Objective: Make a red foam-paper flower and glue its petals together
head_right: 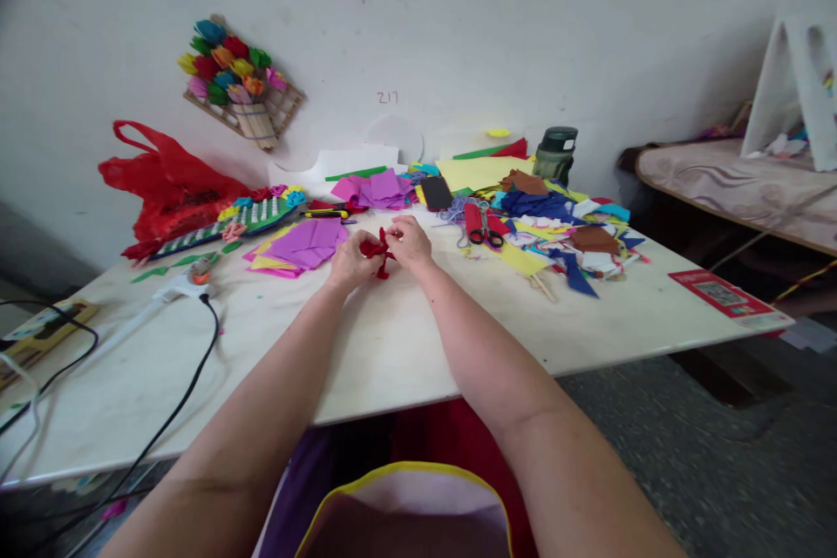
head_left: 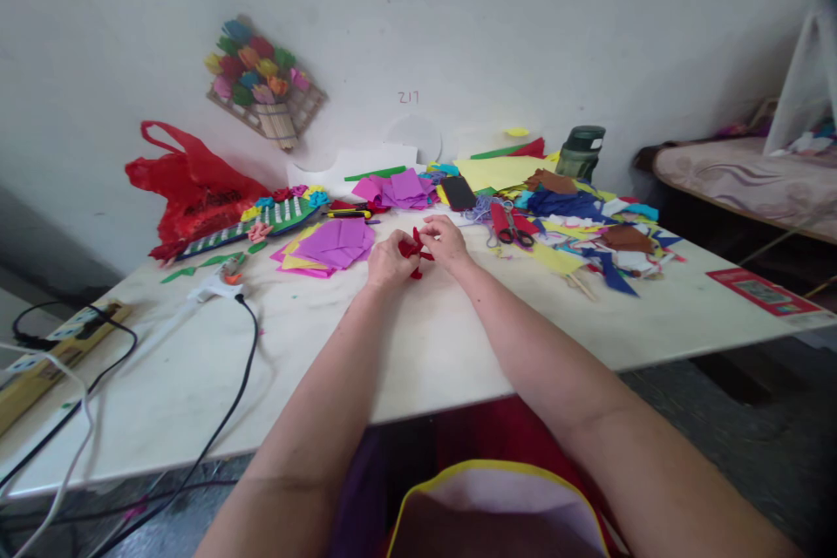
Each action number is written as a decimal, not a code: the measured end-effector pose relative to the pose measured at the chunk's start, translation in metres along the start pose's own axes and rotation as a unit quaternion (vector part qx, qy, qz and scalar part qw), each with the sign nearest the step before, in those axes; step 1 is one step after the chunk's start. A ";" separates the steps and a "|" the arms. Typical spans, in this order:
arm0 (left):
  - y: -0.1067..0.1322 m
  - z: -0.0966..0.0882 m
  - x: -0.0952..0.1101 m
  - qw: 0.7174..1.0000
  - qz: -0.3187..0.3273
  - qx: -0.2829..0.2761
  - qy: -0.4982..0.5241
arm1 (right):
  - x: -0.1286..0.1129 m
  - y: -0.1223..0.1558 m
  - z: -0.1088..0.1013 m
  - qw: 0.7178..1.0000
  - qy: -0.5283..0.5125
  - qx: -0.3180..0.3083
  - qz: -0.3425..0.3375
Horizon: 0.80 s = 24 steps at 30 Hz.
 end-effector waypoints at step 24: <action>0.000 0.002 0.000 1.000 0.000 0.004 0.001 | 0.002 0.000 0.003 0.999 0.041 -0.005 -0.025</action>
Point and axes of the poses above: each hand's wrist, its own y-axis away from the middle knuckle, its own z-axis out of the palm, x = y × z, the point moved 3 cm from there along -y, towards the middle knuckle, and after that the axes turned 4 degrees about y, right-handed, at the moved point
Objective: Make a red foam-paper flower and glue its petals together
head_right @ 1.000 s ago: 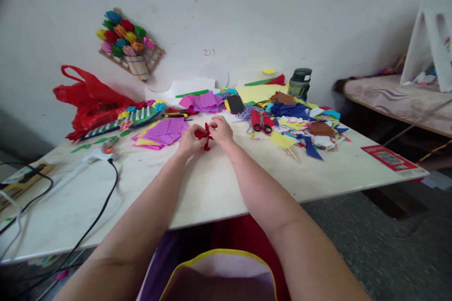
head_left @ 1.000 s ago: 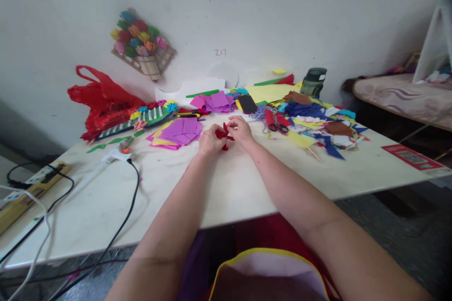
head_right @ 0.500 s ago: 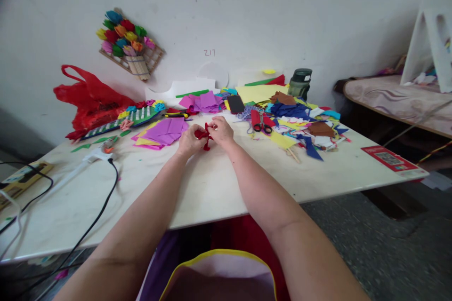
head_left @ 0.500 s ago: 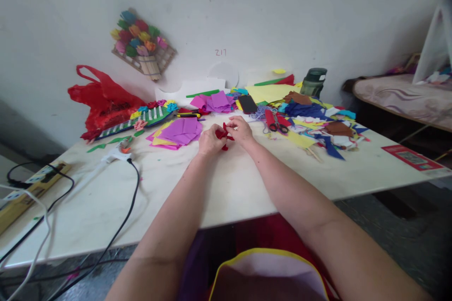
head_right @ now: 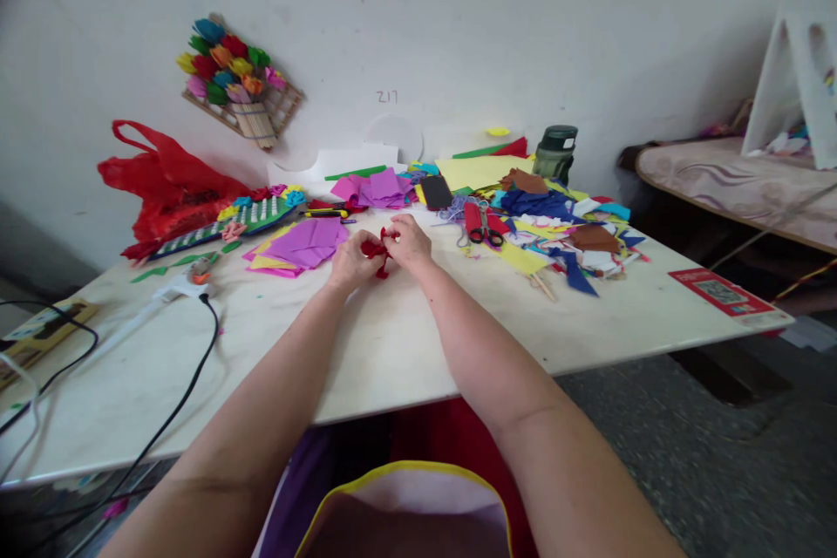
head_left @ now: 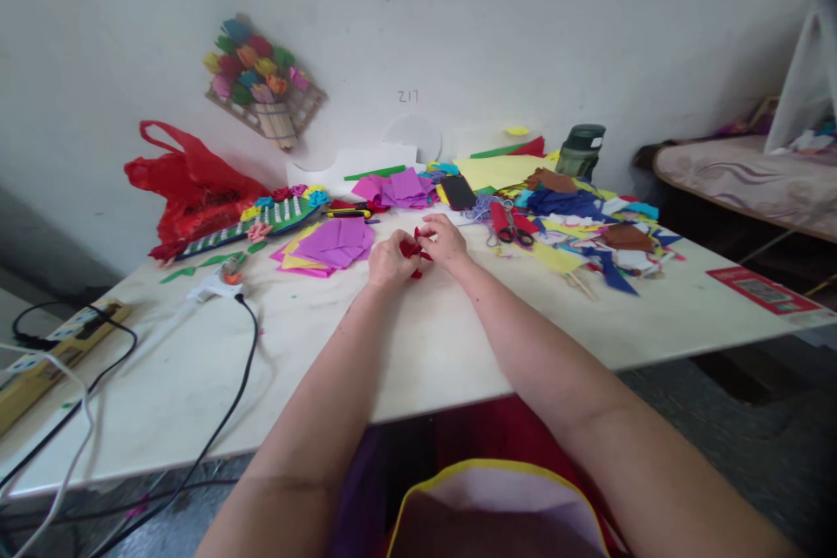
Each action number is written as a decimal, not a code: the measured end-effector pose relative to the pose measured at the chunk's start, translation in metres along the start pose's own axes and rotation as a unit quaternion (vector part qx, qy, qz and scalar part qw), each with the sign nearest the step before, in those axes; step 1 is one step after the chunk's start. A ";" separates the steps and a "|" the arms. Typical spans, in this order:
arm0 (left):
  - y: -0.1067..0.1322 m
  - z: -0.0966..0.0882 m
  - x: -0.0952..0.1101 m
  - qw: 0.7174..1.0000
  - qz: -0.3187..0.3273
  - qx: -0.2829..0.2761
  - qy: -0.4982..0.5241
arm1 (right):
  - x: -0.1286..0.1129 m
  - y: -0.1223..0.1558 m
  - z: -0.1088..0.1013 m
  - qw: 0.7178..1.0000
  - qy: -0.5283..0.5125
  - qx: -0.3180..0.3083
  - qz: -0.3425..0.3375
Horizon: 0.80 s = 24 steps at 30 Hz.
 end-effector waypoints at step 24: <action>-0.009 0.010 -0.022 0.934 -0.107 0.020 0.341 | -0.003 -0.001 -0.001 0.995 -0.091 -0.020 -0.031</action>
Point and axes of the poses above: each hand's wrist, its own y-axis away from the middle knuckle, its own z-axis out of the palm, x = y × z, the point moved 3 cm from there along -y, towards the middle knuckle, and after that the axes turned 4 degrees about y, right-handed, at the moved point
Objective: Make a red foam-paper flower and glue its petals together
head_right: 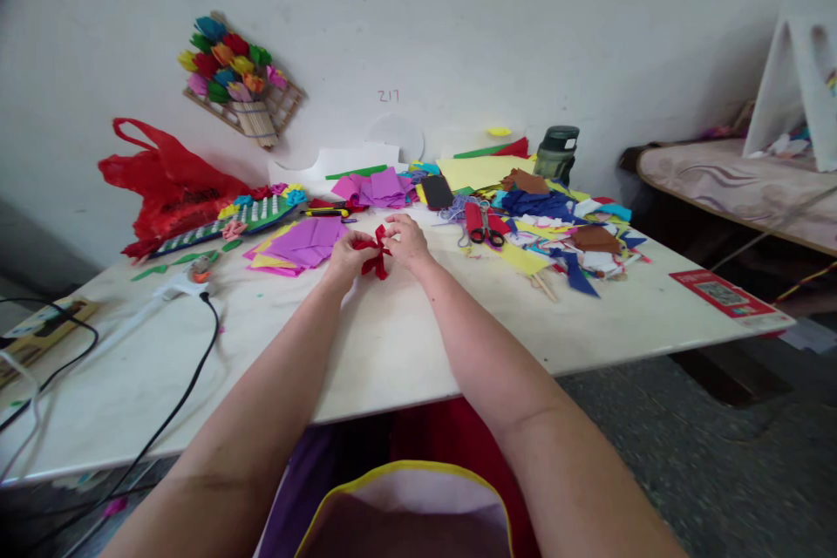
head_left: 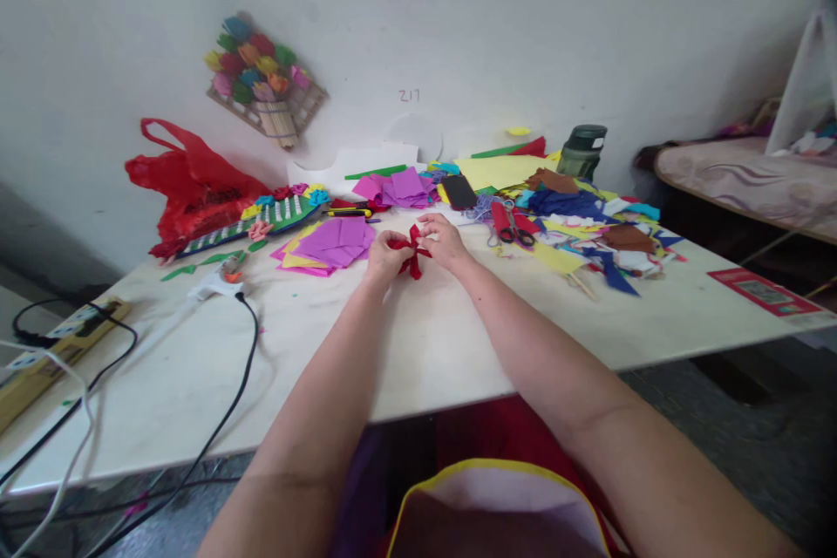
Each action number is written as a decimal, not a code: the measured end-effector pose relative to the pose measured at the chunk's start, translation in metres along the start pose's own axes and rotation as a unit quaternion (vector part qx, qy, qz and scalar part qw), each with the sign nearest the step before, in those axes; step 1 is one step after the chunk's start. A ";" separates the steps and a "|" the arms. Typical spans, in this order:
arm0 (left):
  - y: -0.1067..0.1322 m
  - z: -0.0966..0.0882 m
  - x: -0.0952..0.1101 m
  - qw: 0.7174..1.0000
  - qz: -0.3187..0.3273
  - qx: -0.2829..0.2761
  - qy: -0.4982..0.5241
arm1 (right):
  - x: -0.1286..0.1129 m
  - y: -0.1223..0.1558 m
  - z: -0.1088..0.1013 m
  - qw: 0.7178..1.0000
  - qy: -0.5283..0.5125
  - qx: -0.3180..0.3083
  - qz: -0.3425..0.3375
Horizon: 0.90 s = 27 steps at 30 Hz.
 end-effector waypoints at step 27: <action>0.005 0.004 0.005 0.981 0.097 -0.017 -0.168 | 0.007 -0.002 0.000 0.997 0.028 -0.031 0.069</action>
Point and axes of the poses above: each hand's wrist, its own y-axis away from the middle knuckle, its own z-axis out of the palm, x = y × z, the point moved 3 cm from there along -y, towards the middle knuckle, and after that the axes turned 4 degrees about y, right-handed, at the moved point
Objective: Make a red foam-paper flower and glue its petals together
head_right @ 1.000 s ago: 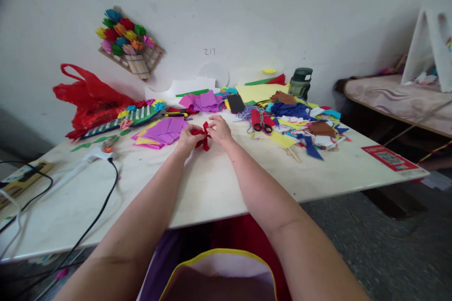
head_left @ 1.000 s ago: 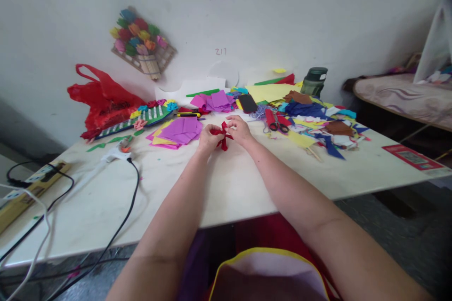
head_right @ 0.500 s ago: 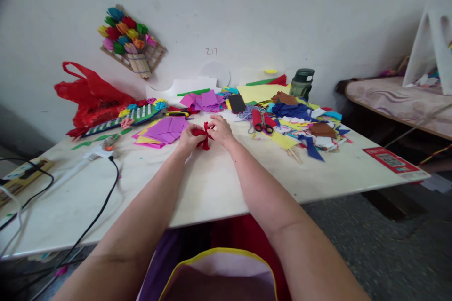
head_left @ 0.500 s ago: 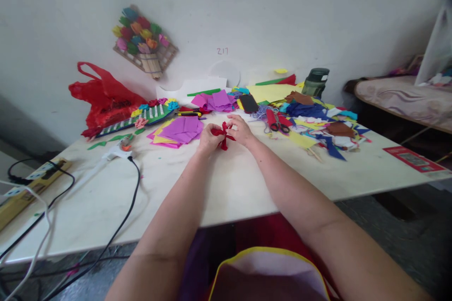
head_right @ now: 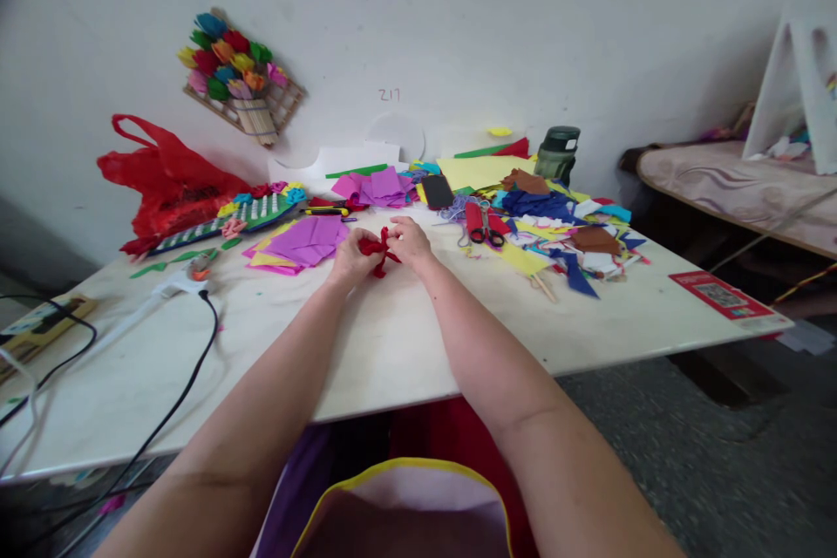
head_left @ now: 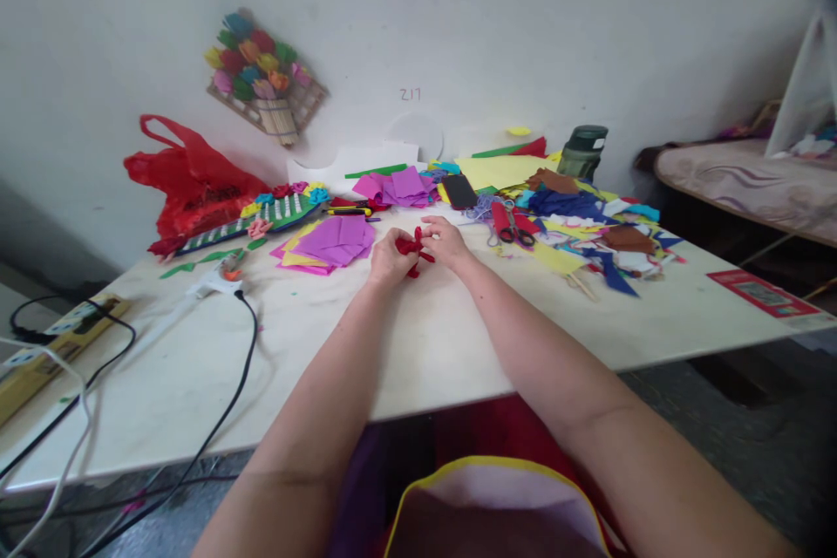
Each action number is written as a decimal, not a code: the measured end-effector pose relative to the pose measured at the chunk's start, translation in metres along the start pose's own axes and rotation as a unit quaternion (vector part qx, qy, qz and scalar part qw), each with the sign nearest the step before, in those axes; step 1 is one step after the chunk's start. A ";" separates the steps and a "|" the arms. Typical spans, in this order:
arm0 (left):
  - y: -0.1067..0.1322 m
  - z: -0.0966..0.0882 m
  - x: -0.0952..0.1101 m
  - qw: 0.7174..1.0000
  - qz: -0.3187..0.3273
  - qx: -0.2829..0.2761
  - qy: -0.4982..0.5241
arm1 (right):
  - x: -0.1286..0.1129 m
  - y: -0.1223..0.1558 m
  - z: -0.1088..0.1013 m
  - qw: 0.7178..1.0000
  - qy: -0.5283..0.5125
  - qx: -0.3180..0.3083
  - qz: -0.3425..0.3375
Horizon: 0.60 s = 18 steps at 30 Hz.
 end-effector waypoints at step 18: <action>-0.001 -0.001 0.000 0.995 -0.046 0.015 0.082 | 0.004 0.000 0.002 1.000 -0.013 0.012 -0.004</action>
Point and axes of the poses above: each hand's wrist, its own y-axis away from the middle knuckle, its own z-axis out of the palm, x = y × z, the point moved 3 cm from there along -y, towards the middle knuckle, and after that the axes turned 4 degrees about y, right-handed, at the moved point
